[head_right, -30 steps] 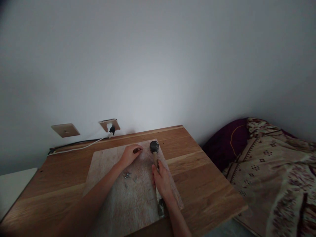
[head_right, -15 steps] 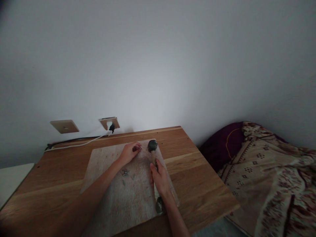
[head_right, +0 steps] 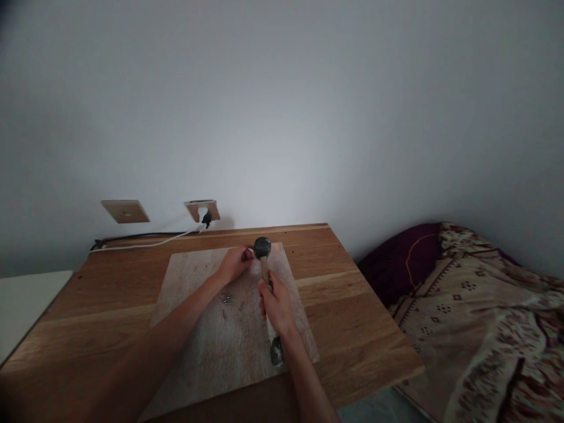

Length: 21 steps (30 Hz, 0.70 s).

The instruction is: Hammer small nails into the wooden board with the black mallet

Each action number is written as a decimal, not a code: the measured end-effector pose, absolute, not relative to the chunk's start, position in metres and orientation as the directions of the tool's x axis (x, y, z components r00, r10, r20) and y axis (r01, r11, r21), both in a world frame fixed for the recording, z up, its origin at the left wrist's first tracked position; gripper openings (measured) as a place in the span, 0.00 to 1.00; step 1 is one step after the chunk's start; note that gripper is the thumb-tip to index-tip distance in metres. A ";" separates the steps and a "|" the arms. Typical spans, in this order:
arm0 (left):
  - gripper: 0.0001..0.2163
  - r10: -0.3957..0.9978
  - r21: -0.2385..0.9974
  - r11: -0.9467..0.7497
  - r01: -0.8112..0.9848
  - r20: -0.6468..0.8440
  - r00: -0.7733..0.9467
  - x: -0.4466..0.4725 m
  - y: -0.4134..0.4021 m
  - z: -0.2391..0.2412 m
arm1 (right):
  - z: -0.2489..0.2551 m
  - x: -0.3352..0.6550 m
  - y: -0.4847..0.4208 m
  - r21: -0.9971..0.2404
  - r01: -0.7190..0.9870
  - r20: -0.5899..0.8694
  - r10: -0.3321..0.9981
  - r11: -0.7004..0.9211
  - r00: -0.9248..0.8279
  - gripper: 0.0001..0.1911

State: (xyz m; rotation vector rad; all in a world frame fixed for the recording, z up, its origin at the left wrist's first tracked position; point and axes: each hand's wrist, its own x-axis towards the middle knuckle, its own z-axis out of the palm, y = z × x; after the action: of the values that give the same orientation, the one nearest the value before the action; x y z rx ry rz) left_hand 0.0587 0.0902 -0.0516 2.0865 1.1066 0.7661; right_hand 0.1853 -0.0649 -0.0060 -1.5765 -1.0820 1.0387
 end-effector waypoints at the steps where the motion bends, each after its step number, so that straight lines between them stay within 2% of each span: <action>1: 0.16 0.863 0.760 -0.431 0.487 0.189 0.469 0.059 0.090 -0.052 | -0.008 0.185 -0.064 -0.967 0.176 -0.136 0.958 -0.183 0.250 0.13; 21: 0.20 0.874 0.792 -0.386 0.473 0.152 0.461 0.060 0.089 -0.043 | -0.014 0.182 -0.067 -0.964 0.180 -0.147 0.956 -0.196 0.254 0.13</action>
State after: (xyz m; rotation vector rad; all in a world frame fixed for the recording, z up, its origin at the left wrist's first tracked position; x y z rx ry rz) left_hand 0.0596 0.0889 -0.0426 2.0248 1.1184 0.7496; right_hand 0.1821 -0.0672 -0.0140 -1.5936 -1.0824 1.0462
